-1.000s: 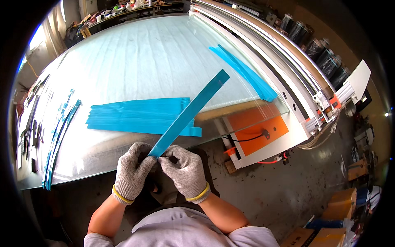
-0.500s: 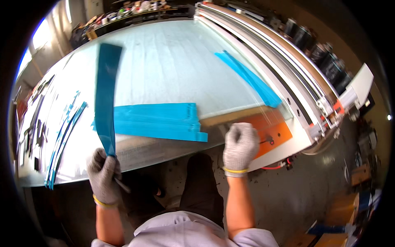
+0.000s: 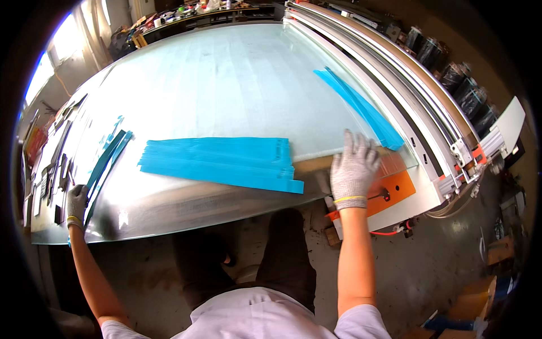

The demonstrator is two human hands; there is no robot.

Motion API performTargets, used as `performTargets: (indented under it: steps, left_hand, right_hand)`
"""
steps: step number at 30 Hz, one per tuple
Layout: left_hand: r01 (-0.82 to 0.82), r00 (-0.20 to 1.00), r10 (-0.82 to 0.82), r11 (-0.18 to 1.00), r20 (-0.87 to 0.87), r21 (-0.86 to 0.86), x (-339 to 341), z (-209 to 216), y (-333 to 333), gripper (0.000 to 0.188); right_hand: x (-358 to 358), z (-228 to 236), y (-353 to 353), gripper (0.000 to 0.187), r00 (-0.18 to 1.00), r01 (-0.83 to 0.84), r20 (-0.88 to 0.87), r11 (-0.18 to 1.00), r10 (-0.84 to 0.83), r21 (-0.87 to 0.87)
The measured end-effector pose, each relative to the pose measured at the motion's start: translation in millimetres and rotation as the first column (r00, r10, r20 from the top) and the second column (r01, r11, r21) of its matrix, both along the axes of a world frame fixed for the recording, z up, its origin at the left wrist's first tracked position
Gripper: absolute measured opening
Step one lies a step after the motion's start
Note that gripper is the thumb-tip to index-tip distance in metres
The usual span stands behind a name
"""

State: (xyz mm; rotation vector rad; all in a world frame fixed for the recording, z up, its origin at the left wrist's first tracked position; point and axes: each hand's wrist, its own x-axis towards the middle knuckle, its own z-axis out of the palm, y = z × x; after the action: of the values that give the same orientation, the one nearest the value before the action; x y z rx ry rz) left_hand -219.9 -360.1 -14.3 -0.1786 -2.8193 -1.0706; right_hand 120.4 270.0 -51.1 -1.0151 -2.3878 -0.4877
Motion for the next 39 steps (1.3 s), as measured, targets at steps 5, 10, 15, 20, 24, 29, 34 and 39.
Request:
performTargets:
  steps: [5, 10, 15, 20, 24, 29, 34, 39]
  left_hand:
    - [-0.125, 0.885, -0.032, 0.945, -0.465, -0.303, 21.3, 1.0, 49.7, 0.029]
    - [0.308, 0.765, -0.4, 0.916, -0.505, -0.258, 138.3, -2.3, 206.5, 0.028]
    - [0.638, 0.585, -0.697, 0.711, -0.415, -0.294, 207.8, -7.5, 295.4, 0.03]
    - [0.723, 0.495, -0.79, 0.606, -0.363, -0.333, 214.7, -10.2, 321.9, 0.032]
    - [0.72, 0.493, -0.787, 0.609, -0.372, -0.334, 214.4, -13.1, 321.3, 0.028]
    - [0.722, 0.506, -0.795, 0.603, -0.336, -0.339, 213.4, -14.9, 321.3, 0.034]
    - [0.655, 0.595, -0.744, 0.668, -0.304, -0.353, 219.9, -7.1, 325.4, 0.049]
    - [0.679, 0.549, -0.774, 0.633, -0.315, -0.373, 217.6, -9.4, 325.7, 0.047]
  right_hand:
    - [-20.1, 5.3, -50.3, 0.054, 0.805, -0.593, -0.178, 0.767, 0.566, -0.245]
    - [-37.6, -0.5, -62.2, 0.054, 0.781, -0.564, 0.033, 0.727, 0.623, -0.392]
    - [-23.1, 4.4, -89.2, 0.051, 0.774, -0.601, 0.039, 0.754, 0.631, -0.265]
    - [24.6, -4.1, -102.2, 0.021, 0.604, -0.632, -0.759, 0.727, 0.243, -0.27]
    - [57.9, -27.4, -118.3, 0.024, 0.732, -0.634, -0.681, 0.344, -0.02, -0.692]
    - [45.4, -38.6, -141.1, 0.015, 0.579, -0.792, -0.736, -0.031, -0.351, -0.609]
    - [40.3, -36.6, -147.9, 0.012, 0.566, -0.78, -0.824, 0.347, 0.038, -0.52]
    - [41.0, -42.8, -153.8, 0.016, 0.491, -0.832, -0.865, 0.35, 0.1, -0.431]
